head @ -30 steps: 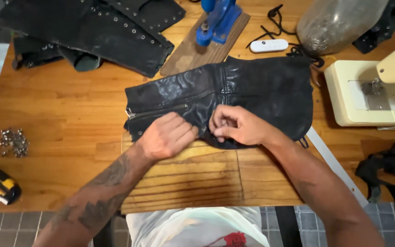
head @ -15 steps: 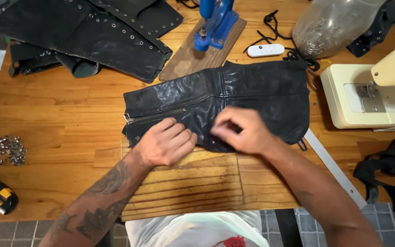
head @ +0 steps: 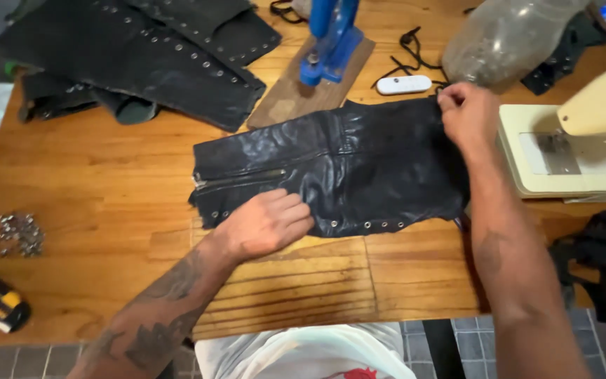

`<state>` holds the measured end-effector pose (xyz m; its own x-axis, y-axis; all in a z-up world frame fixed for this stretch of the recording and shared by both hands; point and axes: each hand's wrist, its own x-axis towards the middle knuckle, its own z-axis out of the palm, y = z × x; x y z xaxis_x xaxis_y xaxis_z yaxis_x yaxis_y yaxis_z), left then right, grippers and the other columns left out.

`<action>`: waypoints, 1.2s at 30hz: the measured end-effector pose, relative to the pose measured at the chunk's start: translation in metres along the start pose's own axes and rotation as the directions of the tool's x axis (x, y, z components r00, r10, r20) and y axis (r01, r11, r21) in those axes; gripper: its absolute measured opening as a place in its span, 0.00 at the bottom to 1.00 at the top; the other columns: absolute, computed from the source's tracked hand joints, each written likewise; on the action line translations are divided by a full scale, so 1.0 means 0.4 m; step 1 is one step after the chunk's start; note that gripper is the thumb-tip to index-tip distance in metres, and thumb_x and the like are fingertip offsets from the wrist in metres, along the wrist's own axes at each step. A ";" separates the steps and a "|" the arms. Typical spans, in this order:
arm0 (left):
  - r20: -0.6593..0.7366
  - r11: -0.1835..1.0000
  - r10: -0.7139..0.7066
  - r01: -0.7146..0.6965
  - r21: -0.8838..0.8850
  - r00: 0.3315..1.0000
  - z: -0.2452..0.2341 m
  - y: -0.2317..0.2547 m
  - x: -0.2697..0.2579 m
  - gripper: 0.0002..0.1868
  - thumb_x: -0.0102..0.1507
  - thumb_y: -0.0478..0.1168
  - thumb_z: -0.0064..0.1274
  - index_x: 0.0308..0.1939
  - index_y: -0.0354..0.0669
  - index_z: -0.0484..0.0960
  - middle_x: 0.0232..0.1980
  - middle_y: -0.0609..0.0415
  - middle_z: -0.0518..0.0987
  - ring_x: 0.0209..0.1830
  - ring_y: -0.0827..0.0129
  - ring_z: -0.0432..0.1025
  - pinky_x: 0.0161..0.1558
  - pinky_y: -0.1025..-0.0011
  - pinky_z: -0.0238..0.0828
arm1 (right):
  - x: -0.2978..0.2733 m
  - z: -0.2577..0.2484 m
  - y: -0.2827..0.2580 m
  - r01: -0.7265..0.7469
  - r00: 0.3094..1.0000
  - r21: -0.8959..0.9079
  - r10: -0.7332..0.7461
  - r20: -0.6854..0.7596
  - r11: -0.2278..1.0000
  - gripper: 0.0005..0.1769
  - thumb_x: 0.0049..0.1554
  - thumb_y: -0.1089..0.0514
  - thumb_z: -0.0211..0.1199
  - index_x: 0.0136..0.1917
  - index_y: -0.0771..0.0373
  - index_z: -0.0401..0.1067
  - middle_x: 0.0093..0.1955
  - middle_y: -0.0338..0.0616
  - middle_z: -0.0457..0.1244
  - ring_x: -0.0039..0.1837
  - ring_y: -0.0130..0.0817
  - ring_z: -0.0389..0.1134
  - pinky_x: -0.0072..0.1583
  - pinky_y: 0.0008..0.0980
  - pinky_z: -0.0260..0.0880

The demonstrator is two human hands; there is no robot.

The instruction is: Attaching metal eyelets to leather garment pieces using a manual hand press

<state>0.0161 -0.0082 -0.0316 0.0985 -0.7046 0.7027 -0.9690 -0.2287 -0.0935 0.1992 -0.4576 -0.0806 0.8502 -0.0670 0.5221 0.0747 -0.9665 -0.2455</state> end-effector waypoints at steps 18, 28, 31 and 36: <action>-0.419 0.979 -0.133 0.185 0.085 0.898 0.374 -0.086 -0.333 0.14 0.68 0.54 0.44 0.37 0.53 0.77 0.35 0.58 0.73 0.37 0.64 0.72 0.40 0.68 0.65 | -0.251 -0.143 -1.238 0.472 0.481 0.672 -0.806 0.346 0.570 0.10 0.55 0.50 0.67 0.47 0.55 0.79 0.46 0.52 0.70 0.56 0.58 0.71 0.57 0.56 0.70; -0.319 0.890 -0.275 0.365 0.272 0.907 0.160 -0.062 -0.350 0.13 0.66 0.55 0.44 0.33 0.57 0.76 0.33 0.63 0.73 0.36 0.67 0.73 0.38 0.68 0.69 | -0.349 0.148 -1.605 0.706 0.237 0.644 -0.955 0.177 0.295 0.15 0.59 0.59 0.60 0.59 0.45 0.74 0.51 0.40 0.66 0.53 0.54 0.72 0.54 0.50 0.75; -0.287 0.876 -0.306 0.386 0.290 0.908 0.113 -0.050 -0.323 0.13 0.65 0.55 0.44 0.32 0.58 0.75 0.32 0.65 0.74 0.35 0.68 0.73 0.37 0.68 0.70 | -0.353 0.212 -1.644 0.699 0.276 0.655 -0.953 0.123 0.287 0.11 0.59 0.55 0.60 0.53 0.43 0.79 0.47 0.36 0.68 0.52 0.49 0.72 0.53 0.43 0.75; -0.225 0.857 -0.354 0.411 0.310 0.908 0.043 -0.029 -0.258 0.12 0.64 0.56 0.44 0.31 0.60 0.75 0.31 0.67 0.74 0.35 0.70 0.74 0.36 0.68 0.71 | -0.356 0.270 -1.653 0.784 0.217 0.572 -0.970 0.113 0.242 0.05 0.58 0.49 0.63 0.45 0.48 0.75 0.47 0.33 0.66 0.53 0.41 0.71 0.53 0.39 0.75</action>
<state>0.0211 0.0559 -0.1151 0.3814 -0.4071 0.8300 -0.7196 -0.6943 -0.0099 0.0850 0.2178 -0.0806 0.1709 0.9508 0.2585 0.9825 -0.1447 -0.1175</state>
